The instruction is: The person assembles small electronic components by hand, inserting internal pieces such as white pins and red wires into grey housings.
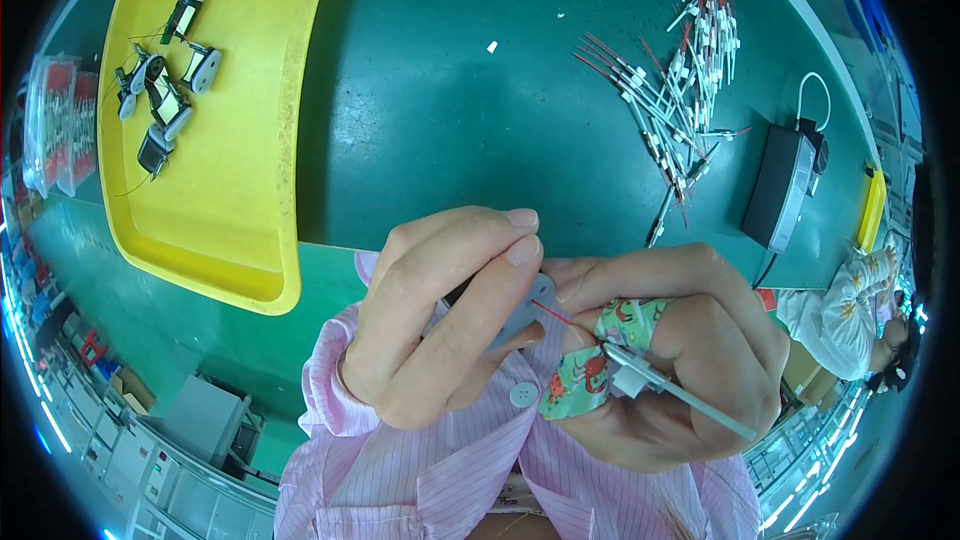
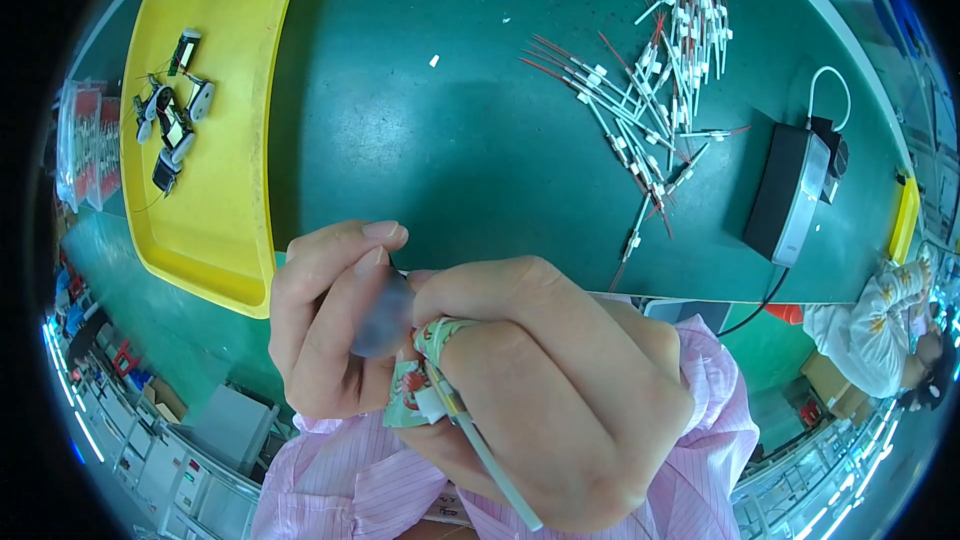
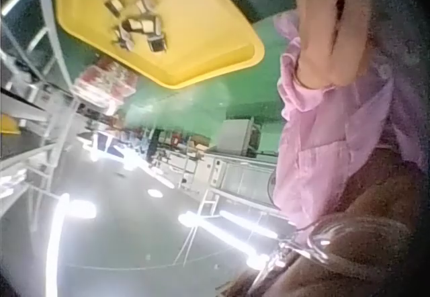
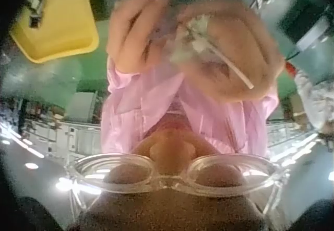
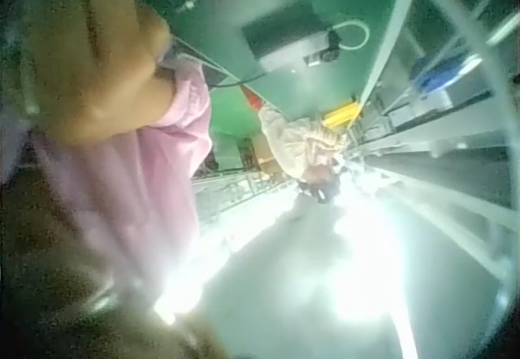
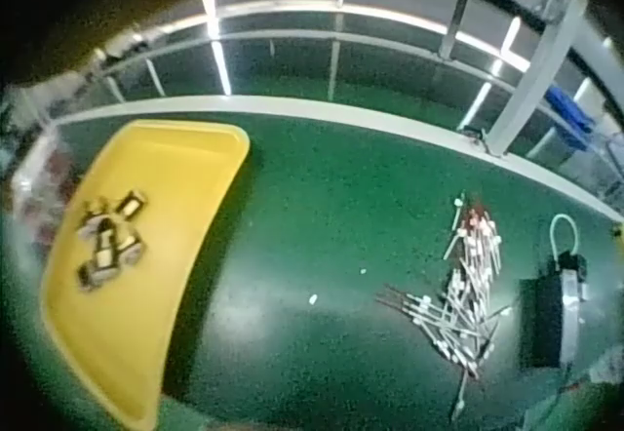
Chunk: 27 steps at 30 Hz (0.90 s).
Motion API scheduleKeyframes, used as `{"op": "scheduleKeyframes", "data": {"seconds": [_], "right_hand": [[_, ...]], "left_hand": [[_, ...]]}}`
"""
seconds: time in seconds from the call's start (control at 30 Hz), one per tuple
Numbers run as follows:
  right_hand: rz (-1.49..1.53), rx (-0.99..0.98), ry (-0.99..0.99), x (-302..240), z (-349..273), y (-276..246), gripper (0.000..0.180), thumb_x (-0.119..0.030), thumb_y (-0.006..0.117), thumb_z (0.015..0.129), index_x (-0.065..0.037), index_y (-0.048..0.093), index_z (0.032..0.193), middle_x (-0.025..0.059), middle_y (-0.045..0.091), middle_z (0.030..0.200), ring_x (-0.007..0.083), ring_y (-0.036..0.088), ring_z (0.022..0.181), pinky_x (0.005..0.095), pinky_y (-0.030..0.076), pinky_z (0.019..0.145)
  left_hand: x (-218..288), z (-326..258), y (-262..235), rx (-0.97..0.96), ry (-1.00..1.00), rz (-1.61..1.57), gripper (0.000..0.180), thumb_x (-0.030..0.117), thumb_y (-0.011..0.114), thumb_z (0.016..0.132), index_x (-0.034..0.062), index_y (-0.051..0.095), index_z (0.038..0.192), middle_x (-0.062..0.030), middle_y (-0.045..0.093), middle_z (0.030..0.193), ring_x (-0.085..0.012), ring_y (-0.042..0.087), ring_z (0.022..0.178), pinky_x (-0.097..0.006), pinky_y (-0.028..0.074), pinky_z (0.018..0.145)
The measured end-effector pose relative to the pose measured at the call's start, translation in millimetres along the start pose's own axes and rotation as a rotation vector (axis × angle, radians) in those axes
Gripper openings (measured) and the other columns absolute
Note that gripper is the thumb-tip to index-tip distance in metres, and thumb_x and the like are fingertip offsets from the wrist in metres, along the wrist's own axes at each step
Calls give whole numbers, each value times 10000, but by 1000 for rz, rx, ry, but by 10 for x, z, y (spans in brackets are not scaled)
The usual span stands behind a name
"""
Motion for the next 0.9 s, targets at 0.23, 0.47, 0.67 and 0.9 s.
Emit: {"op": "scheduleKeyframes", "data": {"seconds": [0.23, 0.47, 0.67, 0.9], "right_hand": [[-19, -41, 2, -1, 55, 18, 323, -62, 768, 720, -15, 464, 620, 167, 643, 705, 216, 685, 596, 255, 540, 496], [8, -11, 26, 5, 35, 11, 320, -61, 759, 723, -10, 461, 621, 179, 640, 712, 222, 685, 601, 264, 546, 504], [91, -69, 34, 74, -1, -23, 266, -84, 783, 704, 31, 547, 665, 178, 636, 717, 232, 692, 630, 278, 566, 545], [260, -209, 159, 173, 40, -57, 229, -89, 795, 695, 34, 603, 716, 178, 640, 754, 243, 697, 669, 311, 581, 612]], "left_hand": [[-20, -15, 8, 19, 31, 42, 611, 14, 753, 423, -153, 610, 993, -259, 584, 1021, -350, 619, 888, -354, 537, 694], [-29, -21, 21, 47, 51, 30, 604, 2, 751, 423, -155, 609, 989, -261, 583, 1018, -351, 619, 884, -355, 543, 684], [-28, -33, 0, 36, 42, 47, 621, 2, 757, 419, -153, 607, 1001, -260, 581, 1023, -351, 618, 889, -355, 542, 685], [-22, -17, -5, 9, -3, 1, 668, 6, 768, 387, -136, 611, 1021, -253, 580, 1026, -350, 620, 892, -355, 537, 688]]}}
Point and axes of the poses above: each hand's wrist, its own z-axis towards the middle knuckle, its own y-axis out of the palm, x = y × z, the point moved 4 cm from there along z, towards the middle knuckle
